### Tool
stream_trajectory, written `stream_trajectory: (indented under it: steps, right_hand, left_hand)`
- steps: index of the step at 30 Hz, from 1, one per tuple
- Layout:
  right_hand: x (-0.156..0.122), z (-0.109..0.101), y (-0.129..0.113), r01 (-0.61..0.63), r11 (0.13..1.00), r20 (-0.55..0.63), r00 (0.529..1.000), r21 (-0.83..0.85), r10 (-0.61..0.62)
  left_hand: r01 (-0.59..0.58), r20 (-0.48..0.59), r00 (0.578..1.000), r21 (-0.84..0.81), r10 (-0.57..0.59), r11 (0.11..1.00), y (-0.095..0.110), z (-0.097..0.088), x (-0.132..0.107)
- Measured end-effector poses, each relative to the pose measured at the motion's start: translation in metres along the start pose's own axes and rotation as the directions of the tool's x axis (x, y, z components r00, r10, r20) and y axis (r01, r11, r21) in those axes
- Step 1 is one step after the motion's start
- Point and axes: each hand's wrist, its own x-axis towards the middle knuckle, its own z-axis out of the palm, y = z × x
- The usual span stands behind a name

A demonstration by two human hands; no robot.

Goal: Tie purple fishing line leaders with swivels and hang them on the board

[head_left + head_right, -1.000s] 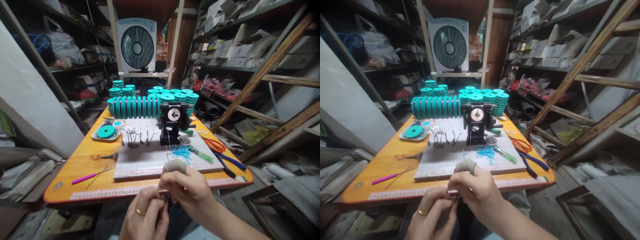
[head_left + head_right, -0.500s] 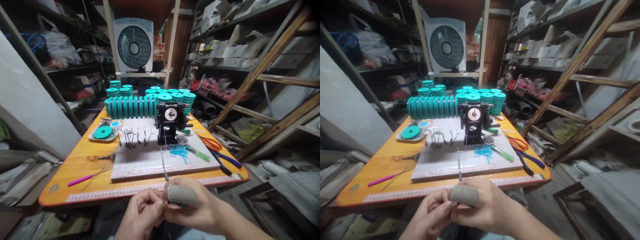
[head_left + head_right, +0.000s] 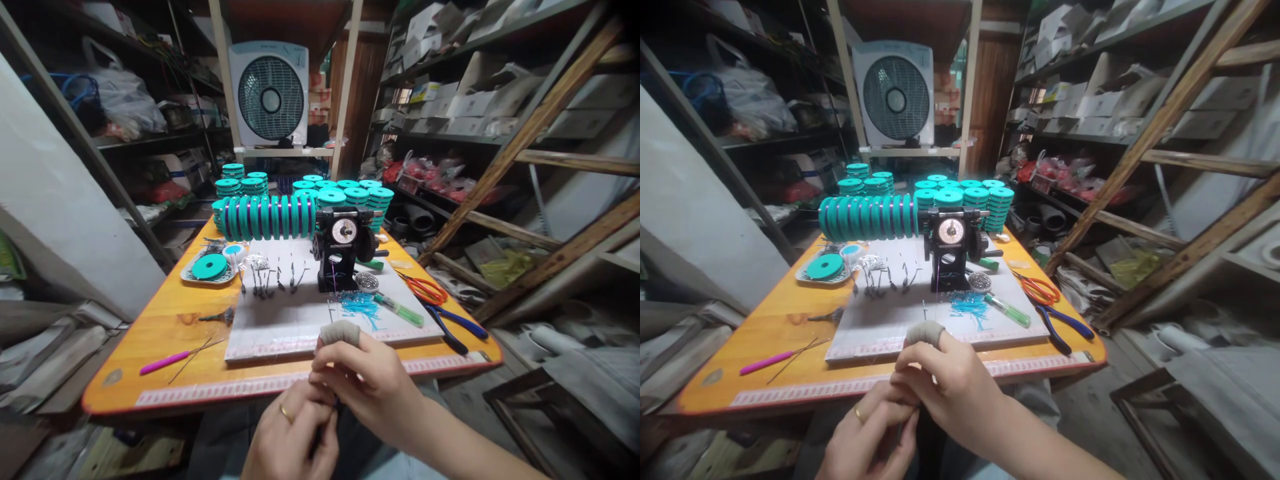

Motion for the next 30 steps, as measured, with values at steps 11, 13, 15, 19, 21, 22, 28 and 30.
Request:
stream_trajectory:
  steps: [11, 13, 15, 19, 21, 22, 28, 30]
  right_hand:
    - [-0.008, -0.015, -0.013, 0.073, 0.996, 0.286, 0.955, 0.053, -0.085]
    - [-0.008, -0.01, -0.013, 0.027, 0.992, 0.235, 0.97, 0.127, -0.057]
    - [-0.005, -0.006, -0.011, -0.013, 0.989, 0.132, 0.991, 0.15, -0.007]
    - [0.005, 0.003, -0.006, -0.073, 0.993, -0.013, 0.997, 0.09, 0.074]
    - [0.006, 0.004, -0.004, -0.07, 0.996, -0.013, 0.997, 0.058, 0.071]
    - [0.004, 0.003, -0.004, -0.066, 0.997, -0.013, 0.998, 0.036, 0.067]
    - [-0.011, -0.019, -0.006, 0.102, 0.994, 0.271, 0.956, 0.04, -0.109]
    - [-0.012, -0.023, -0.008, 0.017, 0.998, 0.381, 0.924, 0.053, -0.036]
  left_hand:
    - [0.661, 0.571, 0.552, -0.744, -0.608, -0.098, 0.0, 0.004, -0.004]
    - [0.646, 0.392, 0.663, -0.729, -0.638, 0.224, 0.001, 0.005, -0.004]
    - [0.488, 0.071, 0.847, -0.499, -0.528, 0.716, 0.002, 0.005, -0.005]
    - [-0.155, -0.076, 0.98, 0.282, 0.183, 0.947, 0.001, 0.002, -0.005]
    - [-0.32, 0.02, 0.943, 0.339, 0.333, 0.885, 0.0, 0.002, -0.004]
    - [-0.286, 0.019, 0.956, 0.285, 0.294, 0.915, 0.0, 0.002, -0.004]
    - [0.58, 0.236, 0.744, -0.693, -0.626, 0.428, 0.002, 0.003, -0.003]
    - [0.626, 0.428, 0.598, -0.778, -0.678, 0.06, 0.002, 0.001, -0.002]
